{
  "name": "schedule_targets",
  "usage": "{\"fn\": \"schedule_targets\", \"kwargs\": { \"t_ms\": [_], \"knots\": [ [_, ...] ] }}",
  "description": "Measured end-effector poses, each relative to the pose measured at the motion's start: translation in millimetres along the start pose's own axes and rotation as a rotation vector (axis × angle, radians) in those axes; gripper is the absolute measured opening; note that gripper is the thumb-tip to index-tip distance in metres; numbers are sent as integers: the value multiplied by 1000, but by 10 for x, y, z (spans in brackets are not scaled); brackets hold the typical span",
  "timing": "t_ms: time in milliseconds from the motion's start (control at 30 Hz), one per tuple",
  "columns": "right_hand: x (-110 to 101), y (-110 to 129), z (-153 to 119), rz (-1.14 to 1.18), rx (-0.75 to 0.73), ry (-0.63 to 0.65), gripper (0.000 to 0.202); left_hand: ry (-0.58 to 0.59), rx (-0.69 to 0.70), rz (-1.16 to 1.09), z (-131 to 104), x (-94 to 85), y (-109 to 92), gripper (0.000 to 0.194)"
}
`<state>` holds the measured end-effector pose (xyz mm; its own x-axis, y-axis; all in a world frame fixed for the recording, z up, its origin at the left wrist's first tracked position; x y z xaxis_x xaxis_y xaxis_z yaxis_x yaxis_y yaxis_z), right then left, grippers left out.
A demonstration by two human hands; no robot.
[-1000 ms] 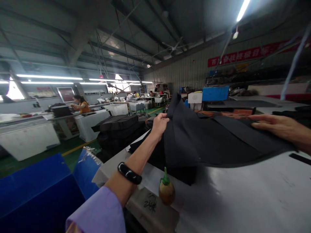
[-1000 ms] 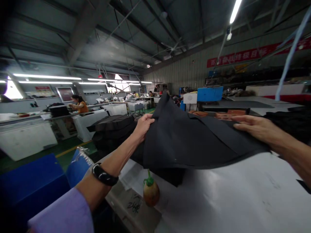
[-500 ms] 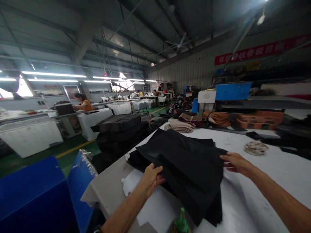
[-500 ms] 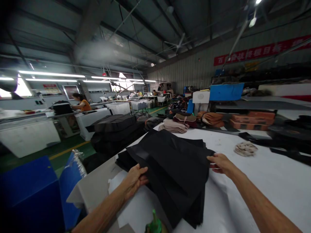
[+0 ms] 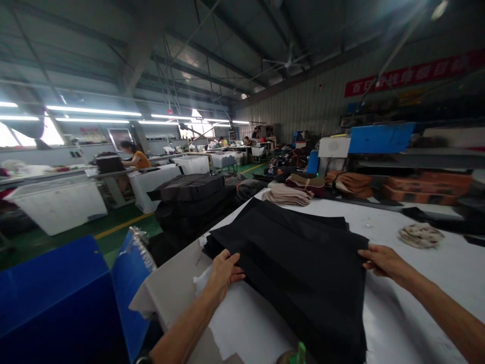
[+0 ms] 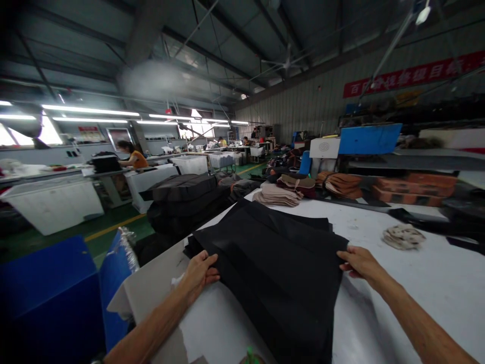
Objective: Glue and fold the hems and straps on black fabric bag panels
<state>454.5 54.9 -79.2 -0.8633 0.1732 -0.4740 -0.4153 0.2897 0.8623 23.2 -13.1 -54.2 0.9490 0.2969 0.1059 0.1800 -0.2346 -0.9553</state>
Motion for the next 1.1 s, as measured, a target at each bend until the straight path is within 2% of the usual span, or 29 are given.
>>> {"fn": "schedule_targets", "kwargs": {
  "t_ms": [133,267,367,467,700,933,1100],
  "knots": [
    [89,152,99,47,8,35,19,11,-19,-2,-193,-120,152,15],
    [161,385,243,28,-12,18,19,-5,-60,30,-246,-195,274,22],
    [174,541,356,0,-26,-6,13,-16,-68,105,-223,-174,260,29],
    [153,612,454,-20,-29,-40,16,-5,-61,199,-177,-112,171,33],
    [172,450,601,-6,37,-63,28,46,-115,383,-63,-29,97,36],
    [175,382,566,15,51,-68,30,66,-122,462,-119,-40,81,45],
    [126,354,477,10,8,-76,31,63,-138,465,-60,-71,105,50]
  ]
}}
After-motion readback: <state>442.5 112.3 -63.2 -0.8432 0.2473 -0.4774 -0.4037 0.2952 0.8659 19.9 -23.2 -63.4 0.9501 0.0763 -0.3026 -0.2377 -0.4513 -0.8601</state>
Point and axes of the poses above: each hand's wrist, its own z-axis towards the middle knuckle, its own x-axis out of the palm, y = z × x, the point moved 6 cm from there along z, towards the middle knuckle, and after that the axes turned 2 degrees about z, right-handed, at the moved point
